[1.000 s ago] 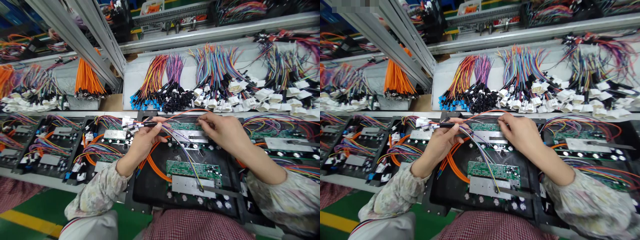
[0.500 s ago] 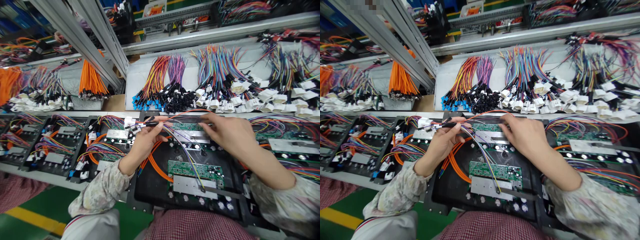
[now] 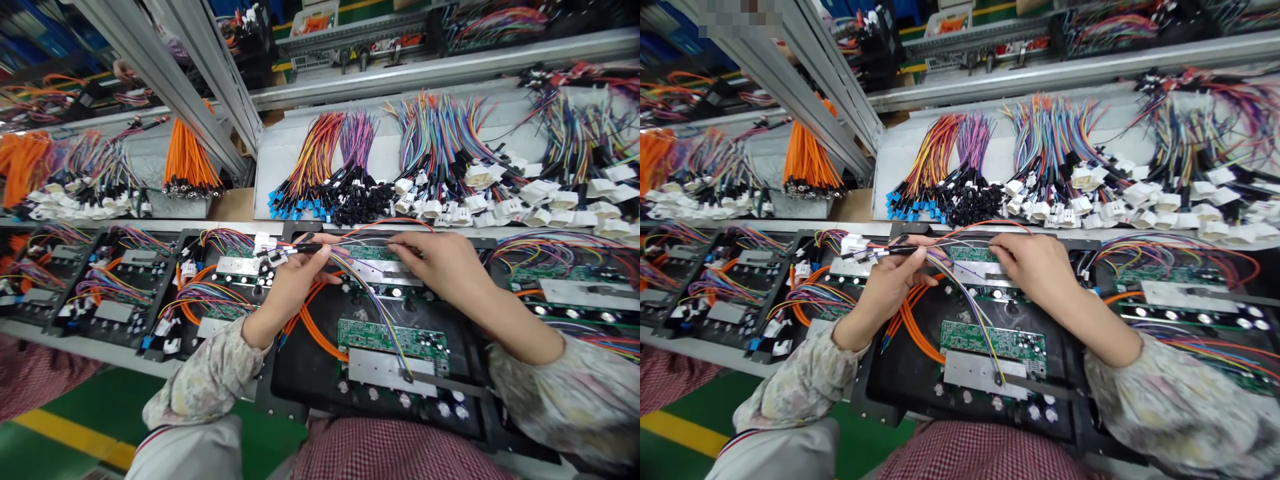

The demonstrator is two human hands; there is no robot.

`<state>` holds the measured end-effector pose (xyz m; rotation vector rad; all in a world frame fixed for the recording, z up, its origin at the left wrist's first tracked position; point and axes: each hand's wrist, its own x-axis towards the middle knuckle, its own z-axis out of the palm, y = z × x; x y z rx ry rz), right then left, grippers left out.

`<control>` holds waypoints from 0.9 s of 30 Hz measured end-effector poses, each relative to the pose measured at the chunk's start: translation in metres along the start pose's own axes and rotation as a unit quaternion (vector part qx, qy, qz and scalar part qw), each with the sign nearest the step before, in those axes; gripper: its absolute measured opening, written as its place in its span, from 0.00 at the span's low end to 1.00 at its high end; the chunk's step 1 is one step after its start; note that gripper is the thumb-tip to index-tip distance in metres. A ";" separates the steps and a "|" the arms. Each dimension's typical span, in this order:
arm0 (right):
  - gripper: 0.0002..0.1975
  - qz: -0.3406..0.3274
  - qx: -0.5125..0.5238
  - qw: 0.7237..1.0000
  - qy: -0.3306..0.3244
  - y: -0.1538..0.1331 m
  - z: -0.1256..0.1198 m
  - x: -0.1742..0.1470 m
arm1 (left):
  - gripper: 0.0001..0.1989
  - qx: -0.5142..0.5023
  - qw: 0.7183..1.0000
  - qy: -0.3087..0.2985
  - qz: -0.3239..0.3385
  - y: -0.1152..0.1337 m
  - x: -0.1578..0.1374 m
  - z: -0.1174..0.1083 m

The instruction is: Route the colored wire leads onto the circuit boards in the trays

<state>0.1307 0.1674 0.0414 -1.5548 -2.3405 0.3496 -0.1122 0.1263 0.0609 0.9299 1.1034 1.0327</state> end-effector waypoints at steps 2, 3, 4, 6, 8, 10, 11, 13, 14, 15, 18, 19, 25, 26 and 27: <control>0.17 0.002 -0.012 1.000 -0.018 0.000 0.003 0.002 | 0.12 -0.003 1.000 -0.008 0.001 -0.001 0.000 0.000; 0.17 0.004 -0.018 1.000 -0.022 0.000 0.004 0.003 | 0.12 -0.004 1.000 -0.010 0.002 -0.001 0.000 0.000; 0.17 0.006 -0.023 0.999 -0.025 -0.001 0.005 0.004 | 0.12 -0.003 1.000 -0.010 0.004 -0.001 0.000 0.000; 0.17 0.013 -0.027 0.999 -0.022 -0.001 0.005 0.004 | 0.12 0.005 1.000 -0.008 0.006 -0.001 -0.001 0.000; 0.17 0.015 -0.026 0.999 -0.018 -0.001 0.006 0.005 | 0.11 0.015 1.000 -0.003 0.008 -0.001 -0.001 -0.001; 0.17 0.006 -0.030 0.999 -0.020 0.000 0.007 0.007 | 0.11 0.020 1.000 0.001 0.011 -0.001 -0.001 -0.001; 0.16 -0.001 -0.038 0.999 -0.023 0.000 0.007 0.007 | 0.10 0.023 1.000 0.003 0.014 -0.001 -0.001 -0.001; 0.16 -0.006 -0.067 0.998 -0.020 -0.003 0.004 0.005 | 0.10 0.033 0.999 0.013 0.016 0.000 -0.001 -0.001; 0.17 -0.002 -0.083 0.996 -0.011 -0.007 0.000 0.004 | 0.10 0.038 0.999 0.018 0.017 0.000 -0.001 -0.001; 0.18 0.005 -0.093 0.996 0.005 -0.012 -0.004 0.001 | 0.10 0.043 0.999 0.022 0.017 0.000 -0.001 -0.001; 0.20 -0.002 -0.074 0.995 0.060 -0.031 -0.017 -0.005 | 0.09 0.046 0.998 0.026 0.020 0.000 0.000 0.000; 0.20 -0.023 -0.060 0.996 0.061 -0.038 -0.019 -0.006 | 0.09 0.043 0.999 0.025 0.021 0.000 0.000 0.000; 0.17 -0.090 -0.009 0.996 -0.007 -0.053 -0.004 0.015 | 0.11 0.044 0.997 0.042 0.042 -0.004 0.000 0.000; 0.16 -0.084 -0.005 0.996 -0.006 -0.053 0.001 0.020 | 0.12 0.046 0.997 0.045 0.041 -0.004 0.000 0.000; 0.17 -0.079 -0.007 0.997 -0.010 -0.052 0.006 0.024 | 0.12 0.045 0.997 0.044 0.037 -0.004 0.000 -0.001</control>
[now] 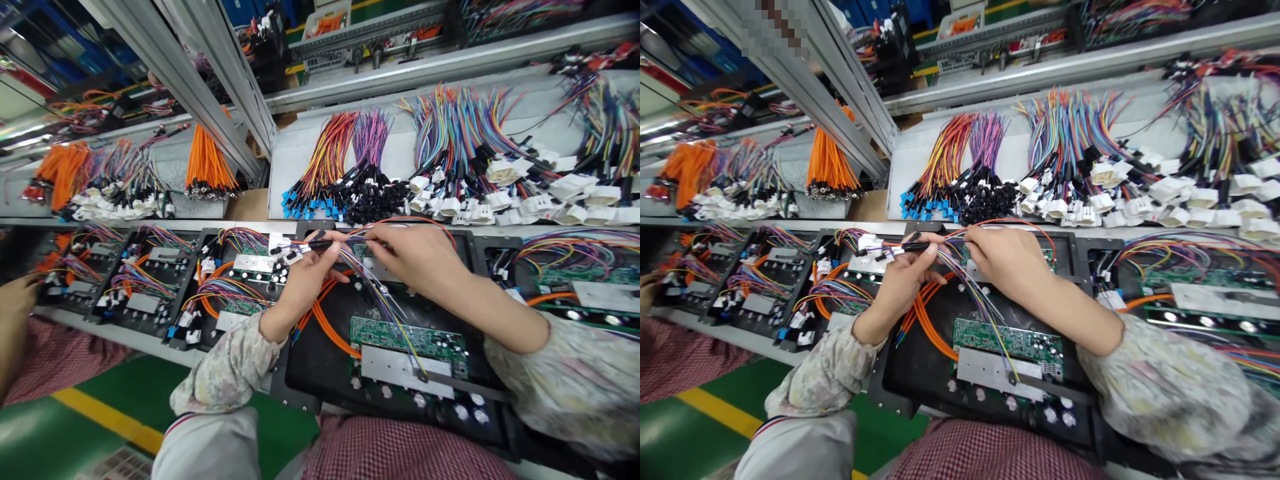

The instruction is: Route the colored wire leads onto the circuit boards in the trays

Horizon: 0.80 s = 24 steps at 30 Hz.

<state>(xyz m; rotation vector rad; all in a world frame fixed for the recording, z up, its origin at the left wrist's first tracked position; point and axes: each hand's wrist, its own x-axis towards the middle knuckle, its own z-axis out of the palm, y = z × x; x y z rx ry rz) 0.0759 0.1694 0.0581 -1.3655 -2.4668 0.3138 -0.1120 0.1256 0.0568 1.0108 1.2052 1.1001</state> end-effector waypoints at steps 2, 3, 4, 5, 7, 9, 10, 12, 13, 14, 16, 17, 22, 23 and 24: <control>0.17 0.003 -0.011 1.000 -0.019 0.002 0.009 0.006 | 0.14 -0.010 1.000 -0.002 -0.011 0.000 0.000 -0.001; 0.17 0.003 -0.018 1.000 -0.025 0.003 0.012 0.007 | 0.14 -0.017 1.000 0.002 -0.014 0.000 0.000 -0.001; 0.17 0.003 -0.023 0.999 -0.026 0.004 0.015 0.008 | 0.14 -0.022 1.000 0.009 -0.014 0.000 0.001 -0.001; 0.17 0.004 -0.027 0.999 -0.024 0.005 0.018 0.009 | 0.14 -0.025 0.999 0.018 -0.013 0.001 0.001 -0.002; 0.18 0.001 -0.026 1.000 -0.015 0.007 0.021 0.009 | 0.13 -0.021 0.999 0.034 -0.009 0.001 0.001 -0.002; 0.18 -0.008 -0.018 1.000 -0.010 0.009 0.022 0.009 | 0.13 -0.016 0.999 0.037 -0.012 0.001 0.001 -0.002; 0.18 -0.011 -0.013 1.000 -0.008 0.010 0.023 0.009 | 0.13 -0.015 0.999 0.036 -0.014 0.000 0.001 -0.002; 0.18 -0.016 -0.008 1.000 -0.006 0.011 0.024 0.010 | 0.13 -0.013 0.999 0.035 -0.017 0.000 0.001 -0.003; 0.18 -0.017 -0.007 1.000 -0.006 0.011 0.024 0.010 | 0.13 -0.011 0.999 0.036 -0.017 -0.001 0.002 -0.003; 0.18 -0.018 -0.007 1.000 -0.007 0.011 0.024 0.010 | 0.13 -0.009 0.999 0.037 -0.018 -0.001 0.002 -0.003; 0.18 -0.022 -0.010 1.000 -0.013 0.010 0.024 0.011 | 0.13 -0.005 0.999 0.039 -0.019 -0.001 0.002 -0.003; 0.18 -0.024 -0.013 0.999 -0.018 0.009 0.023 0.011 | 0.13 -0.004 0.999 0.038 -0.019 -0.001 0.002 -0.002; 0.18 -0.012 -0.031 0.999 -0.033 0.006 0.020 0.011 | 0.11 -0.008 0.999 0.045 -0.008 0.001 0.002 -0.001; 0.18 -0.009 -0.031 0.999 -0.032 0.006 0.020 0.011 | 0.11 -0.006 0.999 0.046 -0.009 0.001 0.002 -0.001; 0.18 -0.007 -0.029 0.999 -0.032 0.006 0.020 0.011 | 0.11 -0.005 0.999 0.047 -0.011 0.001 0.002 -0.001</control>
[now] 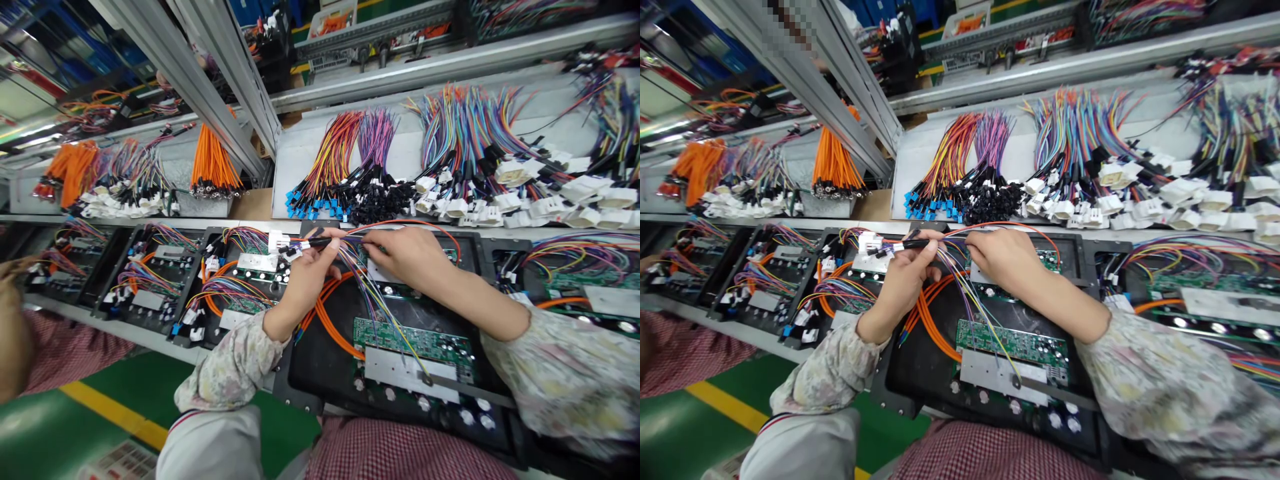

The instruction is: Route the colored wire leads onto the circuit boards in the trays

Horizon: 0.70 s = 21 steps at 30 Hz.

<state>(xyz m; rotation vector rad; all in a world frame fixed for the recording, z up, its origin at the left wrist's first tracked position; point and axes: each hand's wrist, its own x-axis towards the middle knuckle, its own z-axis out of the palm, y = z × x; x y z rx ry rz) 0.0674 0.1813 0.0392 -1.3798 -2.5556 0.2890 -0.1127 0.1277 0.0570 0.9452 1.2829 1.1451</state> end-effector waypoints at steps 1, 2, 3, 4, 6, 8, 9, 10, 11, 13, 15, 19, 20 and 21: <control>0.18 -0.002 0.002 1.000 -0.001 0.000 0.000 0.001 | 0.11 0.002 1.000 0.000 -0.001 0.000 0.000 0.000; 0.18 -0.006 0.002 1.000 -0.004 0.001 0.000 0.001 | 0.11 0.002 1.000 -0.001 -0.001 0.000 0.000 0.000; 0.18 -0.013 0.000 1.000 -0.009 0.001 0.000 0.002 | 0.11 0.002 1.000 -0.002 0.000 -0.001 0.000 0.000; 0.18 -0.019 -0.004 1.000 -0.016 0.001 -0.001 0.003 | 0.10 0.001 1.000 -0.003 0.000 -0.001 0.000 0.000; 0.17 -0.020 -0.018 0.999 -0.022 -0.002 -0.006 0.001 | 0.10 -0.001 1.000 -0.005 0.001 -0.001 0.001 -0.001; 0.17 0.000 -0.022 1.000 -0.004 -0.008 -0.013 -0.004 | 0.11 -0.001 1.000 -0.009 0.007 -0.001 0.001 -0.001; 0.17 0.013 -0.012 1.000 0.009 -0.012 -0.018 -0.007 | 0.11 -0.001 1.000 -0.011 0.012 -0.002 0.001 -0.002; 0.17 0.025 0.004 1.000 0.016 -0.017 -0.022 -0.012 | 0.11 -0.002 1.000 -0.015 0.020 -0.002 0.002 -0.002; 0.17 0.030 0.022 0.999 0.011 -0.021 -0.026 -0.017 | 0.10 -0.003 0.999 -0.019 0.026 -0.002 0.002 -0.002; 0.15 0.032 0.050 0.998 -0.027 -0.027 -0.034 -0.026 | 0.09 -0.006 0.999 -0.030 0.031 -0.003 0.002 -0.002; 0.15 0.028 0.071 0.994 -0.071 -0.023 -0.042 -0.035 | 0.08 -0.013 0.999 -0.042 0.023 -0.004 0.002 -0.002; 0.21 0.078 0.071 0.994 -0.037 0.013 -0.058 -0.051 | 0.08 -0.056 0.996 -0.069 -0.006 -0.002 0.000 -0.001; 0.22 0.108 0.052 0.993 -0.001 0.023 -0.060 -0.056 | 0.08 -0.069 0.994 -0.078 -0.015 -0.001 0.000 -0.001; 0.22 0.135 0.036 0.990 0.037 0.032 -0.061 -0.060 | 0.09 -0.079 0.993 -0.085 -0.022 0.000 0.000 0.000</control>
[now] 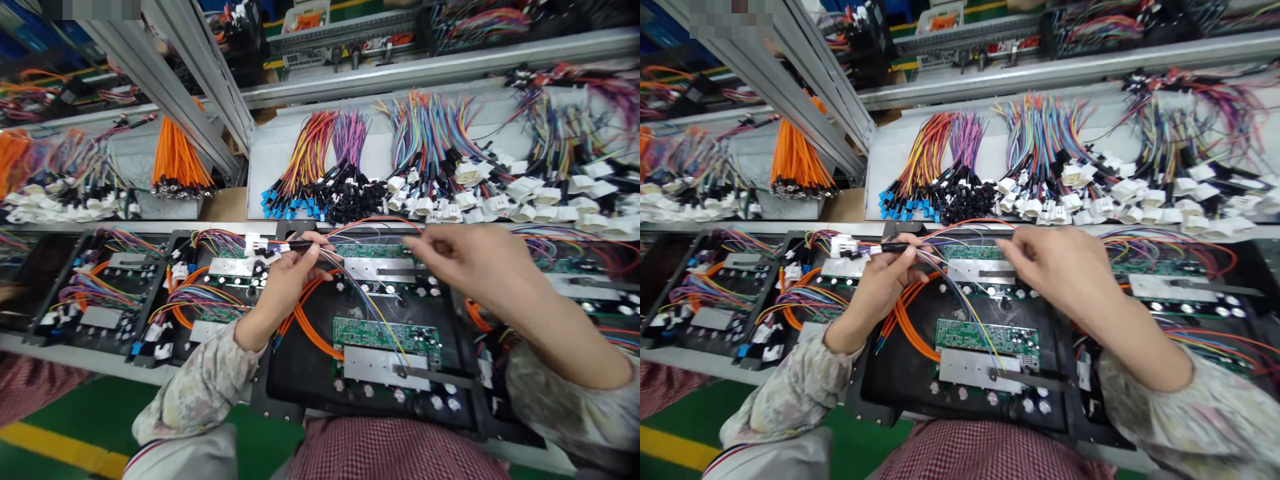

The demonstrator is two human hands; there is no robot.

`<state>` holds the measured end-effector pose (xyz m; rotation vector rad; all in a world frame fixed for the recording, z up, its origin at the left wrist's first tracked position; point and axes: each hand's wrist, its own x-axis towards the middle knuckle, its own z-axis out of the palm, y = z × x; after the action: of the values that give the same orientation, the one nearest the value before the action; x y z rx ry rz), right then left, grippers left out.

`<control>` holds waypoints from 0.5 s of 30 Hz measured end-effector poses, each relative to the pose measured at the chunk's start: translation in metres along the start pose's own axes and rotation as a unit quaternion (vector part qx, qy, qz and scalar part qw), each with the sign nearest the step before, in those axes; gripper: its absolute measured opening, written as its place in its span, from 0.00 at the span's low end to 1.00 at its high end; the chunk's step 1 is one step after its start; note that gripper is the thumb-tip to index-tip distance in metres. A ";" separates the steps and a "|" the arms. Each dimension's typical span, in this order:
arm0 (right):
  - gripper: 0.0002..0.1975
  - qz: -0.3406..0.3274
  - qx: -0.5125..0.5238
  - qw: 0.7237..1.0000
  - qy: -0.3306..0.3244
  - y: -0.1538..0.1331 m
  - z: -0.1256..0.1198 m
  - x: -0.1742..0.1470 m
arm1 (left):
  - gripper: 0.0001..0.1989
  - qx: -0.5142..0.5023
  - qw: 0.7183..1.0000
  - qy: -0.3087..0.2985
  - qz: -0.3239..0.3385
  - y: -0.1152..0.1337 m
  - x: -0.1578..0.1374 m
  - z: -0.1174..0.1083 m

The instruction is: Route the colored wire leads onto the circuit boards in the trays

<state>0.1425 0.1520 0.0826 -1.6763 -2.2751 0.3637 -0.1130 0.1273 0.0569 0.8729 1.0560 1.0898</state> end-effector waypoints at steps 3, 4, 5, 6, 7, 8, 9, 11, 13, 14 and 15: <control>0.17 0.026 0.002 0.998 0.061 0.019 0.005 -0.006 | 0.10 -0.003 1.000 -0.001 -0.014 0.004 0.000 0.003; 0.16 0.020 0.004 0.998 0.060 0.022 0.009 -0.008 | 0.11 0.000 1.000 0.002 -0.022 0.006 0.001 0.003; 0.16 0.010 0.002 0.998 0.054 0.024 0.014 -0.010 | 0.12 0.003 0.999 0.004 -0.032 0.007 0.001 0.004; 0.16 0.001 -0.005 0.999 0.049 0.025 0.019 -0.010 | 0.12 0.006 0.999 0.006 -0.041 0.008 0.002 0.004; 0.16 -0.008 -0.014 0.999 0.045 0.026 0.024 -0.011 | 0.13 0.010 0.999 0.007 -0.046 0.009 0.003 0.004; 0.16 -0.016 -0.022 0.999 0.043 0.026 0.027 -0.011 | 0.12 0.015 0.999 0.010 -0.045 0.009 0.004 0.004; 0.16 -0.023 -0.031 0.998 0.044 0.027 0.030 -0.011 | 0.12 0.022 0.999 0.014 -0.039 0.009 0.005 0.004; 0.16 -0.034 -0.050 0.997 0.048 0.027 0.032 -0.011 | 0.11 0.031 0.999 0.026 -0.028 0.007 0.006 0.004; 0.17 -0.042 -0.059 0.996 0.049 0.028 0.033 -0.011 | 0.11 0.029 0.999 0.028 -0.026 0.005 0.007 0.005; 0.17 -0.045 -0.061 0.996 0.051 0.029 0.033 -0.011 | 0.11 0.026 0.999 0.025 -0.026 0.004 0.007 0.005; 0.17 -0.047 -0.062 0.996 0.051 0.029 0.033 -0.011 | 0.11 0.025 0.999 0.022 -0.025 0.003 0.007 0.005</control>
<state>0.1592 0.1489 0.0405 -1.5991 -2.3320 0.1159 -0.1079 0.1349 0.0597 0.8615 1.1410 1.0494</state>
